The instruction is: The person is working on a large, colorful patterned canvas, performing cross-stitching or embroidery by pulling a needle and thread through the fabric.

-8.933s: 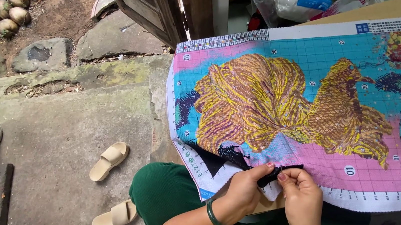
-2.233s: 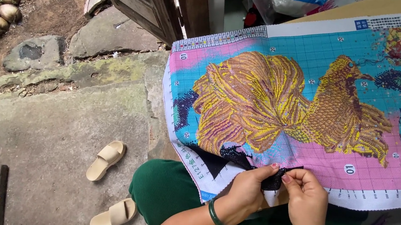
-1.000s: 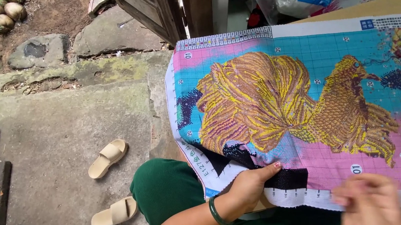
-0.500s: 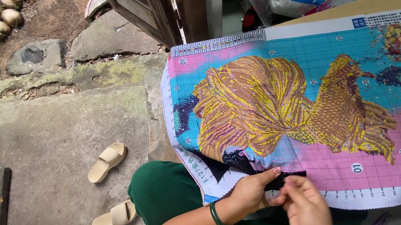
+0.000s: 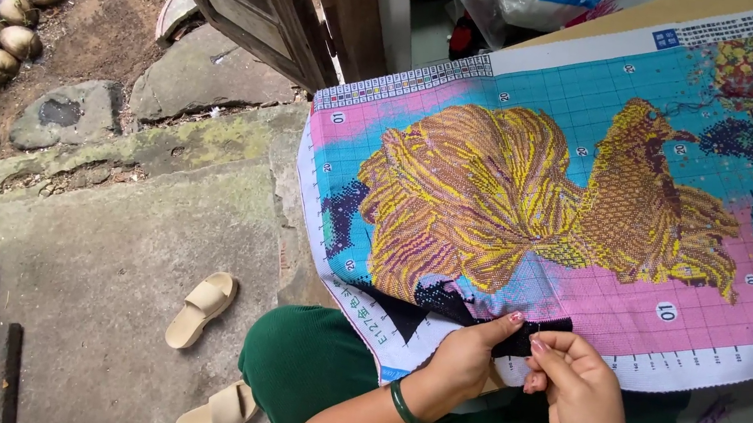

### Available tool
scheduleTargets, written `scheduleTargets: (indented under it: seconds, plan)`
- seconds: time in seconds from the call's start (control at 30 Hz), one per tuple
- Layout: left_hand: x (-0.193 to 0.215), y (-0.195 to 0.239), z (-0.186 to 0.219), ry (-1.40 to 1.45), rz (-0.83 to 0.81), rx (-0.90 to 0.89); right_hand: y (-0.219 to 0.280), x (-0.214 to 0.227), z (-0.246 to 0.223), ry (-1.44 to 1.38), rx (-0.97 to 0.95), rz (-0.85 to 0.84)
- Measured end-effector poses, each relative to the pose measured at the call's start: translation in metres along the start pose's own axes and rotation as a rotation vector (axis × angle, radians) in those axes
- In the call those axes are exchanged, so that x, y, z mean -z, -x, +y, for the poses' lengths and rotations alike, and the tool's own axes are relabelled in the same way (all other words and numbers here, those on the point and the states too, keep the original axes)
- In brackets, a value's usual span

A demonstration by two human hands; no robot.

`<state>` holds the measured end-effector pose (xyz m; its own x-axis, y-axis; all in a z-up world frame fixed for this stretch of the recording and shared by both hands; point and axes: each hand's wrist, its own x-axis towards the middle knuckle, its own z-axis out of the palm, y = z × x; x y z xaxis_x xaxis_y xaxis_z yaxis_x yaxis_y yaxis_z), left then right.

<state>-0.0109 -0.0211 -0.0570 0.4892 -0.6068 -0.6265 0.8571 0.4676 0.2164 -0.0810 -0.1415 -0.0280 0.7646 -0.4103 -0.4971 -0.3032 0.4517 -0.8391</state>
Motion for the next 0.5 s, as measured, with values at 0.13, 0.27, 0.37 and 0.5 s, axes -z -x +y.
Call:
scheduleTargets:
  seconds: [0.13,0.27,0.37,0.5]
  plan:
    - [-0.0003,0.0024,0.0001,-0.058,0.023,0.003,0.0003,-0.0051,-0.0001,0.006,0.008,-0.003]
    - [-0.0008,0.0015,-0.0008,-0.038,0.027,0.0,0.0,-0.0065,-0.0007,0.008,0.002,0.004]
    - [-0.0047,0.0052,0.0025,-0.065,0.078,0.007,0.0006,-0.0079,-0.0012,0.006,0.007,0.0]
    - [-0.0061,0.0066,0.0024,-0.051,0.06,-0.009,-0.0023,-0.0058,0.0019,0.003,-0.004,-0.001]
